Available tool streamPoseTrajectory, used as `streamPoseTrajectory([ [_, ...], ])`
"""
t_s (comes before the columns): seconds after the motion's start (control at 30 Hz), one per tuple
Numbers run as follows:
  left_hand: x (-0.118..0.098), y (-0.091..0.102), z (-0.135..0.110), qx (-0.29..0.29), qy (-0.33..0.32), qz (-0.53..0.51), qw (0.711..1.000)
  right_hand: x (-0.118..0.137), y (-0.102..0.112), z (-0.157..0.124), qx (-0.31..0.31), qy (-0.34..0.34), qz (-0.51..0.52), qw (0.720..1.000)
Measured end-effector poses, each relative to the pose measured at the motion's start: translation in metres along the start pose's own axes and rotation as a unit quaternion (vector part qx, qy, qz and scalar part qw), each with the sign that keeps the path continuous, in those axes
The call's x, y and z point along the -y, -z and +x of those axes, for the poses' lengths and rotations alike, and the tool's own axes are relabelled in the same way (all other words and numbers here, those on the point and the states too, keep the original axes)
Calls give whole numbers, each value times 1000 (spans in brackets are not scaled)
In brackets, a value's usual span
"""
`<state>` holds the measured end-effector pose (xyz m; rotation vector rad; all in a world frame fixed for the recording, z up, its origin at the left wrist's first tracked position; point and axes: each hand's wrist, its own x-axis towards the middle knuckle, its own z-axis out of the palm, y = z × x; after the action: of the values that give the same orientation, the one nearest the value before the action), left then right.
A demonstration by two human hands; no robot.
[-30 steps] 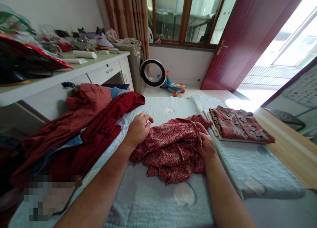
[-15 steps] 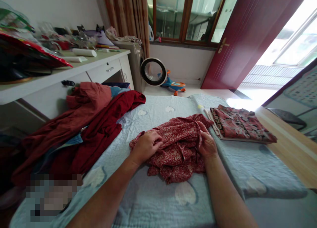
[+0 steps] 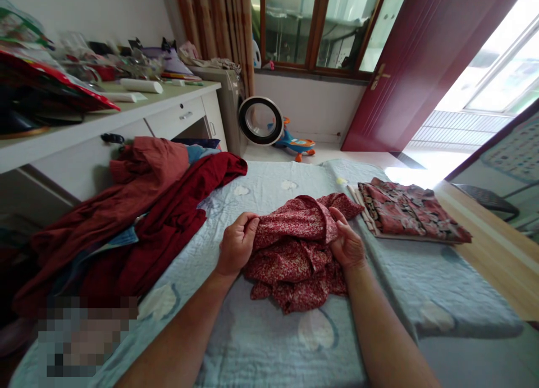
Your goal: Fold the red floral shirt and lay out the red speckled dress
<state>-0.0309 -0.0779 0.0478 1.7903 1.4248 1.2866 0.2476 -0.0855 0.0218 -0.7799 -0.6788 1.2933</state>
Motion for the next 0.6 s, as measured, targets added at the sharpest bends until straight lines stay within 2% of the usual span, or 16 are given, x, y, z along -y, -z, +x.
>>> streamPoseTrajectory([
  [0.2, 8, 1, 7, -15, 65, -126, 990, -3, -3, -3, 23, -22, -6, 999],
  [0.43, 14, 3, 11, -46, 113, -207, 971, -8, -9, -8, 34, -14, -135, 990],
  [0.5, 13, 7, 10, -19, 127, -239, 963, -7, -9, -7, 25, 0, -134, 991],
  [0.6, 11, 13, 6, 79, 140, -277, 947, -4, -8, -5, -9, 34, -96, 995],
])
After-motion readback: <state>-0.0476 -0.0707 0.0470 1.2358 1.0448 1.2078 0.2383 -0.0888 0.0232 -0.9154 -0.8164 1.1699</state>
